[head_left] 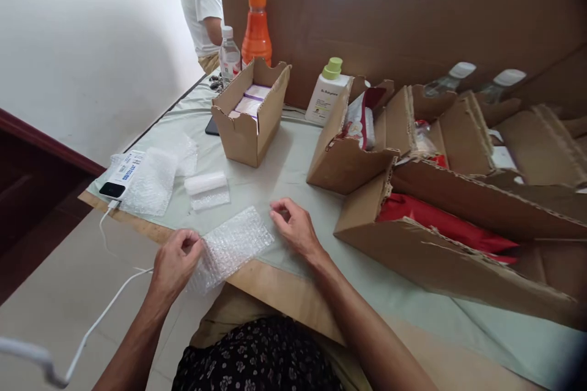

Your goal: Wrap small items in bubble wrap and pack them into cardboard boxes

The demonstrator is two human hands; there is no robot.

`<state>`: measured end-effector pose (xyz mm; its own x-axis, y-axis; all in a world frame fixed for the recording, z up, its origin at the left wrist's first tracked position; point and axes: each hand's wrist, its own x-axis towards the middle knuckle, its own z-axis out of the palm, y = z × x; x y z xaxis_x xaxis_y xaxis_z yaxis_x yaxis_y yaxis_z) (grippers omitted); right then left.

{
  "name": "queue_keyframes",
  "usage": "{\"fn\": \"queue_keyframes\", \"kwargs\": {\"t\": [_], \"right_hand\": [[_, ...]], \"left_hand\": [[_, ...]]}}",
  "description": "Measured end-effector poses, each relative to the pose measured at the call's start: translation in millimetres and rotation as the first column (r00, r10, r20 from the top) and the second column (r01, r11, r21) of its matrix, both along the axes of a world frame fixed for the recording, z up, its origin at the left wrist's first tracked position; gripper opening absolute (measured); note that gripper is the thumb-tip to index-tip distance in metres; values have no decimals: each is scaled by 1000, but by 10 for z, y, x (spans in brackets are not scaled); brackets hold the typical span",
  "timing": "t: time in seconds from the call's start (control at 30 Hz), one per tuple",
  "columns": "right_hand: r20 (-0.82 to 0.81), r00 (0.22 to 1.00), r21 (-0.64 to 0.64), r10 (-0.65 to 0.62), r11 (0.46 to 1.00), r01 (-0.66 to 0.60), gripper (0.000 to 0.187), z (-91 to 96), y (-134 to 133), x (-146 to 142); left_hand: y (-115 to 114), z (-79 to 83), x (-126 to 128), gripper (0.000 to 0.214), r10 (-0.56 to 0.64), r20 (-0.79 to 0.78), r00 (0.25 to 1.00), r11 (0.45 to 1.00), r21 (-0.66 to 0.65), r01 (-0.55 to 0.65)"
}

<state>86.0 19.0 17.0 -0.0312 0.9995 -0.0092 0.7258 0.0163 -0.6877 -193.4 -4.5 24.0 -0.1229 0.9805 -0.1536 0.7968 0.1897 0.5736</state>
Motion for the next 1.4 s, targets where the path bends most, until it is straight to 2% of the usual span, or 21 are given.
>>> {"fn": "queue_keyframes", "kwargs": {"t": [0.07, 0.17, 0.2, 0.27, 0.33, 0.43, 0.5, 0.53, 0.6, 0.7, 0.77, 0.87, 0.93, 0.97, 1.03, 1.1, 1.2, 1.3, 1.4], "right_hand": [[8, 1000, 10, 26, 1000, -26, 36, 25, 47, 7], [22, 991, 19, 131, 991, -132, 52, 20, 178, -179], [24, 986, 19, 164, 986, -165, 47, 12, 191, -251], [17, 978, 21, 206, 978, -206, 25, -1, 127, -334], [-11, 977, 16, 211, 977, -211, 11, 14, -75, -291], [-75, 987, 0, 141, 990, -141, 10, 106, -609, 5], [-143, 990, 7, 8, 1000, -7, 8, 170, -1040, 312], [-200, 975, 19, -96, 995, 102, 5, 186, -1251, 482], [-260, 913, 13, -313, 945, 328, 8, 169, -1634, 826], [-163, 793, 4, -587, 803, 595, 25, 62, -2091, 1278], [-59, 708, 62, -704, 705, 707, 36, -2, -2322, 1517], [-19, 582, 173, -813, 570, 803, 50, -27, -2521, 1822], [-44, 546, 194, -837, 529, 826, 59, -20, -2521, 2008], [-56, 559, 183, -827, 542, 820, 62, -19, -2484, 2092], [-77, 625, 135, -777, 613, 778, 62, -32, -2362, 2224], [-82, 696, 88, -713, 690, 718, 57, -59, -2223, 2291], [-61, 771, 72, -633, 768, 636, 55, -95, -2032, 2300], [-60, 812, 102, -580, 806, 583, 57, -96, -1822, 2296], [-114, 810, 109, -575, 803, 586, 58, -74, -1603, 2314]], "left_hand": [[-12, 19, 70, 42, -1, -55, 999, 1000, -3, 1], [-78, -10, 105, 63, -111, -177, 978, 992, 37, 120], [-105, -31, 91, 61, -147, -235, 961, 986, 41, 160], [-139, -70, 32, 50, -212, -323, 922, 975, -10, 221], [-128, -88, -33, 41, -305, -311, 900, 952, -97, 289], [-46, -34, -4, 39, -463, -165, 871, 883, -166, 439], [8, 46, 185, 37, -546, -59, 836, 831, -165, 531], [26, 86, 339, 34, -588, -11, 809, 800, -151, 580], [41, 145, 742, 26, -678, 50, 733, 728, -90, 680], [18, 169, 1432, 28, -801, 57, 596, 598, 34, 801], [-6, 175, 1832, 42, -814, 60, 577, 580, 101, 808], [-22, 207, 2279, 59, -797, 175, 579, 605, 214, 767], [-34, 231, 2497, 57, -788, 267, 555, 615, 279, 738], [-51, 235, 2581, 53, -782, 305, 544, 621, 298, 725], [-120, 223, 2682, 40, -755, 351, 554, 652, 318, 688], [-226, 178, 2677, 28, -713, 348, 609, 701, 339, 627], [-359, 75, 2540, 20, -644, 300, 704, 758, 378, 532], [-327, -13, 2466, 19, -575, 299, 762, 799, 405, 444], [-156, -56, 2552, 20, -561, 335, 757, 801, 448, 396]]}}
